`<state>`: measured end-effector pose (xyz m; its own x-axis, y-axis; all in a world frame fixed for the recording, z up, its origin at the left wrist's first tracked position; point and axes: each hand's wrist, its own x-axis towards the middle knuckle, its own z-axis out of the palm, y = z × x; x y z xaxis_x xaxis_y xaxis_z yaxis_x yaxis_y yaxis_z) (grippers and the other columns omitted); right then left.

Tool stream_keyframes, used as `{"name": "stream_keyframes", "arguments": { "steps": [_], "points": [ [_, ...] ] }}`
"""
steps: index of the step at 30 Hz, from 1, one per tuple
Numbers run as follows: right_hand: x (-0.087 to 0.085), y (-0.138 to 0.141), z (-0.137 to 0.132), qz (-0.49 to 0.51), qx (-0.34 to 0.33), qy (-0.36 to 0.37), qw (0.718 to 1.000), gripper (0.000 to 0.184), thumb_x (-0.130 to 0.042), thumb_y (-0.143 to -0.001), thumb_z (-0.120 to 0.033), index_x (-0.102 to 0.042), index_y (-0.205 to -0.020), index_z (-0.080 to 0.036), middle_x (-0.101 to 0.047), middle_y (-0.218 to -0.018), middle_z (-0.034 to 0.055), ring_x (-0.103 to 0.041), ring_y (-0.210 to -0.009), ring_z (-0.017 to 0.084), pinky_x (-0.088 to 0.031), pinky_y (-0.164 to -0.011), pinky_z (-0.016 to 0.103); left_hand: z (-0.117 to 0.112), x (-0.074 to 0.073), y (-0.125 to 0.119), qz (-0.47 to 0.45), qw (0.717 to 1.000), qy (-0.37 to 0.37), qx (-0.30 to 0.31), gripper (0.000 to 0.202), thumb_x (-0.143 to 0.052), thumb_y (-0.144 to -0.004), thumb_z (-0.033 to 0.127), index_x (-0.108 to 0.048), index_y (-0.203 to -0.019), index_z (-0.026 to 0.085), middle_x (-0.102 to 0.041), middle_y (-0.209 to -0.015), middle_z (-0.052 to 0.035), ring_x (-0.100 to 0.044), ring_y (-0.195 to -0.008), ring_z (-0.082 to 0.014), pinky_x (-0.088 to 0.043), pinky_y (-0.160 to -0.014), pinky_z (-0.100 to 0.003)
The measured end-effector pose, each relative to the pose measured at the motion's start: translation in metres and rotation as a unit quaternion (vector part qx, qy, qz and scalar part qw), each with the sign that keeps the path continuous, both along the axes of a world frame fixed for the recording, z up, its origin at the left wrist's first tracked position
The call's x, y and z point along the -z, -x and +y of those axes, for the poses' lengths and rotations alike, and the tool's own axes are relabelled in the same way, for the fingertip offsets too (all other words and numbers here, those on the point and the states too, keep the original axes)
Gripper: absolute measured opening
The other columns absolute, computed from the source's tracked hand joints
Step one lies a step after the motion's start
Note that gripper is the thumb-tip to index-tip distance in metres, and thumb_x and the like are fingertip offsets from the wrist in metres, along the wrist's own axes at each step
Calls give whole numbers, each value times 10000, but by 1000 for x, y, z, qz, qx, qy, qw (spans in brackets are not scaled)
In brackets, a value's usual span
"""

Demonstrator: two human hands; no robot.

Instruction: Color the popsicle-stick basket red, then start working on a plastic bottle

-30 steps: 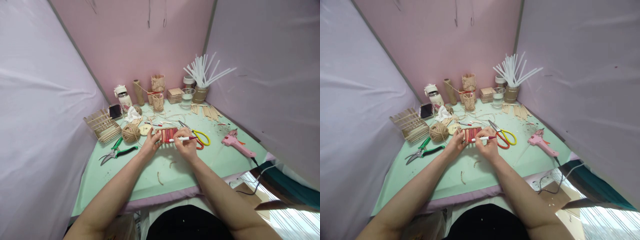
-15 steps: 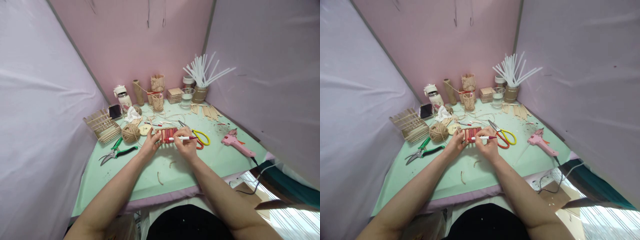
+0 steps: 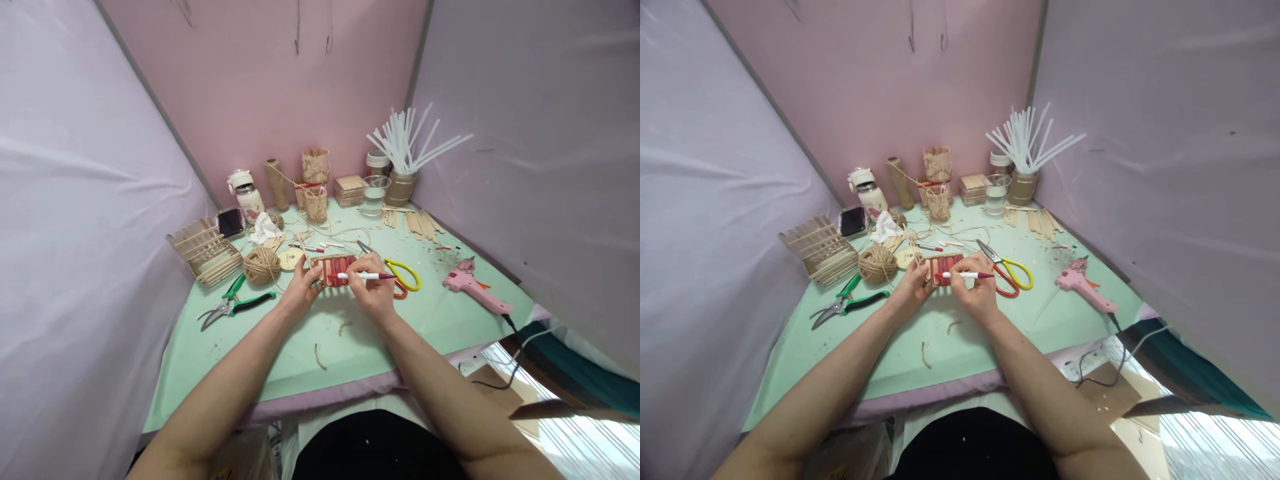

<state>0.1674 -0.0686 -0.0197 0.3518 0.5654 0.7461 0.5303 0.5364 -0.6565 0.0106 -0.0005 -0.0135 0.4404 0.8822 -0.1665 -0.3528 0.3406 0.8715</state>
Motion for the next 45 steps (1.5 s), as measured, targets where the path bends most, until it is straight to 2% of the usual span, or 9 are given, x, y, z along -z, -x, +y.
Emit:
{"name": "stream_keyframes", "arguments": {
  "steps": [5,10,16,23,30,38,45],
  "points": [
    [1,-1,0,-10,-7,10,1000,193,-624,-895,-248,-623,-702,-259,-642,-691,-5,-590,-734,214,-431,-773,423,0,1,0,1,1000,-3,0,780,-953,-712,410,-572,-1378,267,-703,-1368,-108,-704,-1175,-248,-561,-964,-353],
    [1,-1,-1,-19,-4,8,1000,185,-614,-890,-245,-619,-705,-258,-637,-687,-10,-592,-725,209,-421,-769,423,0,1,-1,-2,1000,-1,-1,848,-964,-687,419,-563,-1420,277,-718,-1330,-97,-703,-1182,-258,-563,-984,-372],
    [-1,1,0,2,2,-2,1000,173,-632,-912,-246,-649,-741,-264,-665,-705,-6,-595,-747,218,-433,-777,424,0,0,-1,0,1000,-2,1,847,-959,-706,409,-550,-1436,275,-726,-1324,-96,-718,-1138,-231,-567,-957,-347],
    [-1,0,-1,-25,-3,3,1000,181,-617,-885,-232,-625,-706,-261,-642,-684,-16,-595,-720,207,-421,-773,425,-1,-1,-1,-1,1000,2,-4,865,-961,-688,405,-540,-1430,262,-717,-1320,-96,-710,-1142,-239,-563,-945,-351],
    [-1,0,0,1,9,8,1000,181,-634,-929,-274,-651,-749,-271,-669,-715,1,-611,-756,225,-465,-786,431,0,0,-1,-4,1000,4,-4,810,-945,-710,394,-561,-1413,271,-727,-1299,-89,-712,-1134,-232,-560,-973,-361],
    [-1,0,-1,-7,2,0,1000,203,-625,-904,-234,-625,-703,-263,-648,-680,-9,-597,-729,211,-432,-758,420,0,0,-1,4,1000,4,-4,845,-956,-697,399,-542,-1421,260,-726,-1286,-90,-719,-1083,-217,-565,-919,-335],
    [-1,1,1,10,10,1,1000,186,-658,-949,-290,-672,-765,-269,-695,-735,3,-627,-776,229,-472,-797,437,0,0,-1,2,1000,-5,5,838,-954,-700,414,-550,-1420,268,-725,-1294,-95,-709,-1140,-236,-543,-966,-356]
  ]
}}
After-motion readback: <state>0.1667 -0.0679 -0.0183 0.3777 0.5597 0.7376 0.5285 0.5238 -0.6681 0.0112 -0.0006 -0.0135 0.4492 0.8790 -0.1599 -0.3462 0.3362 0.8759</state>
